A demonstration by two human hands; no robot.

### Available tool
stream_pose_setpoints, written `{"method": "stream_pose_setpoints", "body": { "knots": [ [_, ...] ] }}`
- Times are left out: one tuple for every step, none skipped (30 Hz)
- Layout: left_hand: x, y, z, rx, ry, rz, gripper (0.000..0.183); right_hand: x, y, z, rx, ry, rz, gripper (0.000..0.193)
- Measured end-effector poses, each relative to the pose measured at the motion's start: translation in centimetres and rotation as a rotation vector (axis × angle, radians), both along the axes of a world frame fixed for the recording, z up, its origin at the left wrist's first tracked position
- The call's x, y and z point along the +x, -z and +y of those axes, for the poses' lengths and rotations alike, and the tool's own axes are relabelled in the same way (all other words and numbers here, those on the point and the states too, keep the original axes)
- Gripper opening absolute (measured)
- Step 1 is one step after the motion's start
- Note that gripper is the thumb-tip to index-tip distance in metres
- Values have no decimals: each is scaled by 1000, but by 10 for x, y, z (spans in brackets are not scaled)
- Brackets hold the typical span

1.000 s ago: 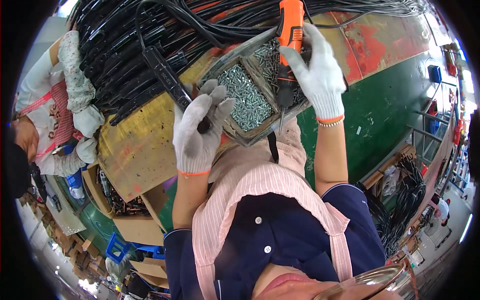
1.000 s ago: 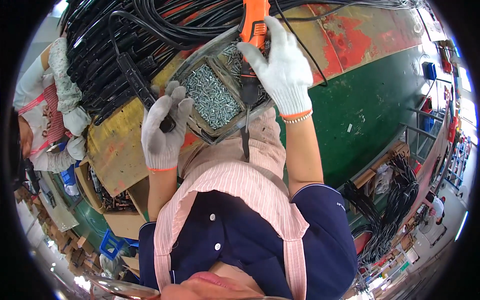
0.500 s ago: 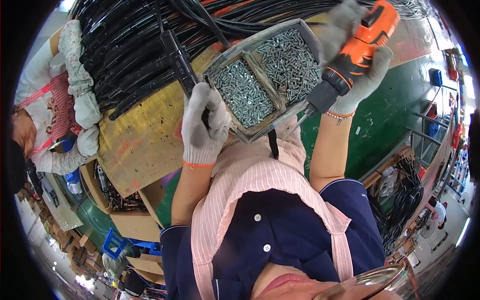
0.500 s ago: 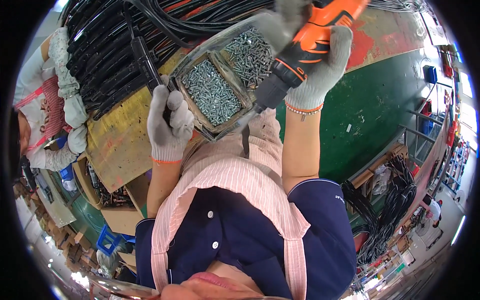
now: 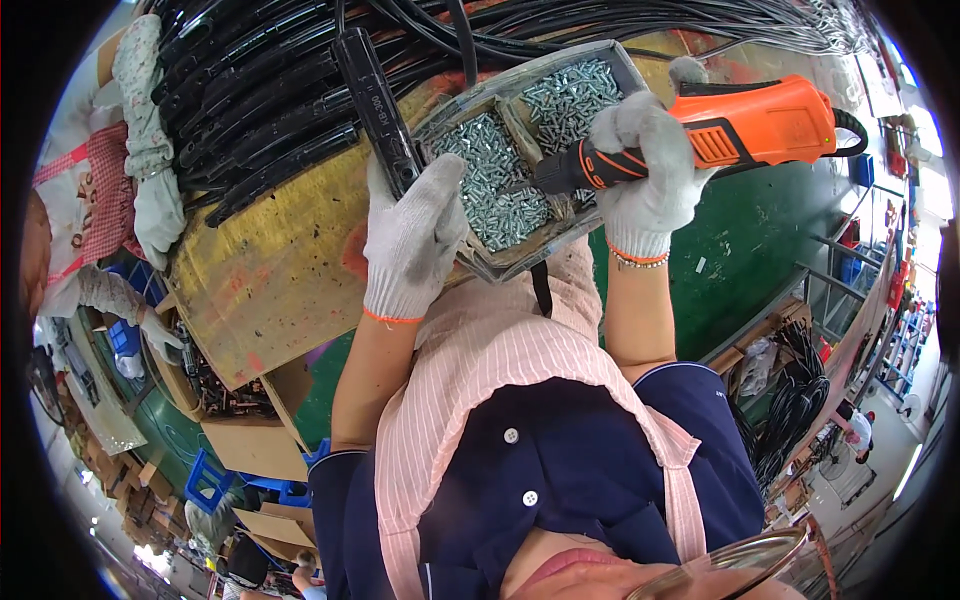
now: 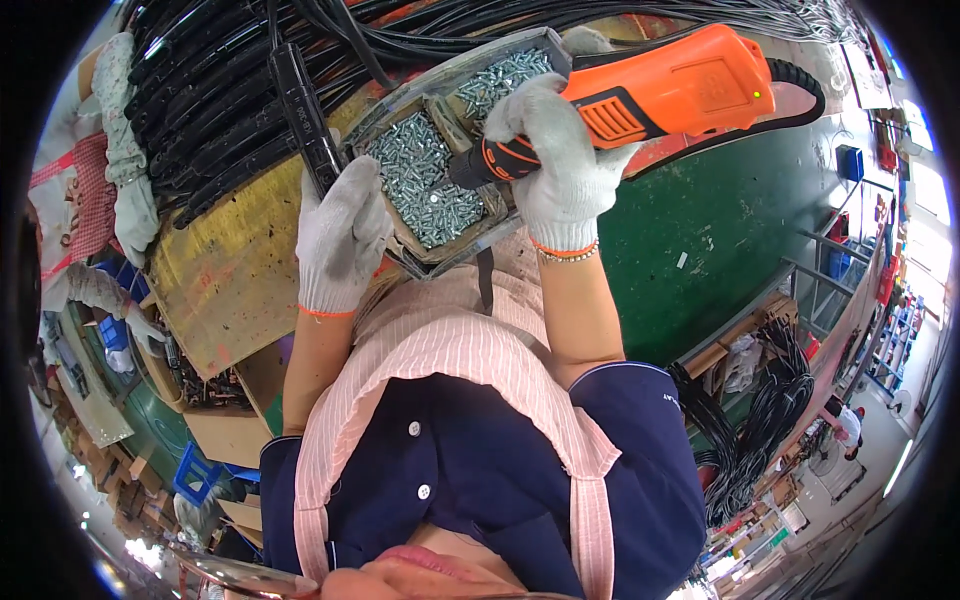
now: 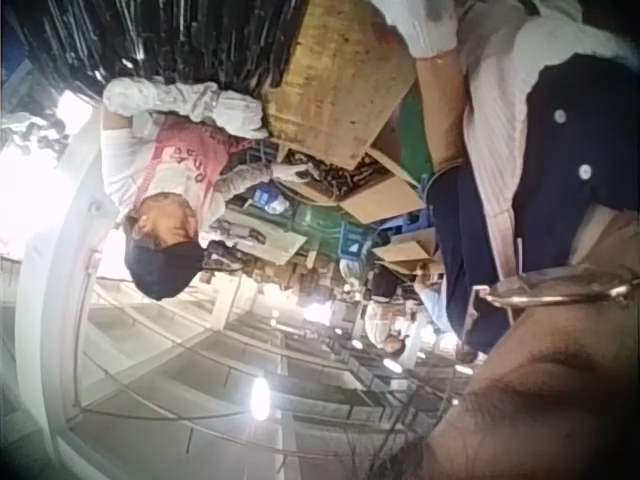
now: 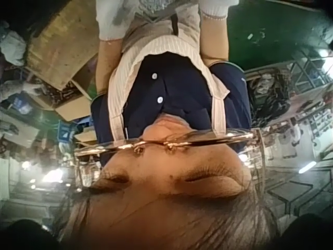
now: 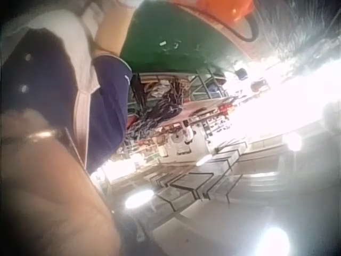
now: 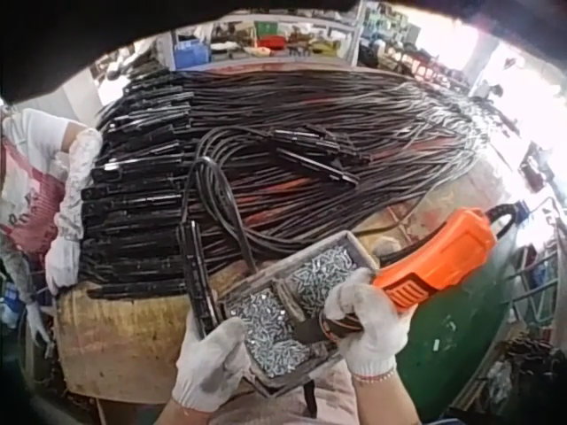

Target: The person attaches plastic housings to wire harnesses by driving screws into them with an electric screwdriver.

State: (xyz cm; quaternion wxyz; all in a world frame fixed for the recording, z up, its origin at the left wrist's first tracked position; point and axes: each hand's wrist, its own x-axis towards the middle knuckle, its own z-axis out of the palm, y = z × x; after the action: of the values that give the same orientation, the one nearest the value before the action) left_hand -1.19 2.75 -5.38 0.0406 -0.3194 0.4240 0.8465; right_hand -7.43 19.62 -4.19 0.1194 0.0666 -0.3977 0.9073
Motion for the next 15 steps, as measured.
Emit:
{"method": "stream_pose_setpoints", "body": {
  "knots": [
    [0,0,0,-1,2,11,37,0,5,1,48,-3,7,4],
    [0,0,1,-1,1,10,37,0,8,1,96,-5,13,6],
    [0,0,1,2,-9,12,37,0,8,0,96,-6,12,6],
    [0,0,2,5,-19,16,38,-1,8,-2,128,22,10,6],
    [-1,0,3,4,-21,15,38,-1,7,-3,159,47,7,7],
    [-1,0,3,7,-27,14,37,-2,5,-2,158,46,8,7],
    [-2,-1,3,10,-33,14,35,-2,3,1,119,28,6,6],
    [-1,1,2,9,-34,16,35,-2,1,3,78,8,5,5],
    [0,4,2,28,-30,48,31,-3,-2,4,95,21,53,19],
    [1,6,1,48,-25,81,26,-4,-4,5,94,21,57,19],
    [1,7,2,48,-24,87,26,-5,-6,8,-1,28,57,29],
    [1,8,3,58,-27,92,29,-7,-9,11,-96,34,58,38],
    [0,8,4,69,-31,98,35,-6,-12,15,-96,20,52,51],
    [-1,7,9,69,-34,106,35,-8,-16,19,-97,16,60,51],
    [-3,6,18,164,-176,29,33,-9,-20,22,-184,-47,70,40]
  ]
}}
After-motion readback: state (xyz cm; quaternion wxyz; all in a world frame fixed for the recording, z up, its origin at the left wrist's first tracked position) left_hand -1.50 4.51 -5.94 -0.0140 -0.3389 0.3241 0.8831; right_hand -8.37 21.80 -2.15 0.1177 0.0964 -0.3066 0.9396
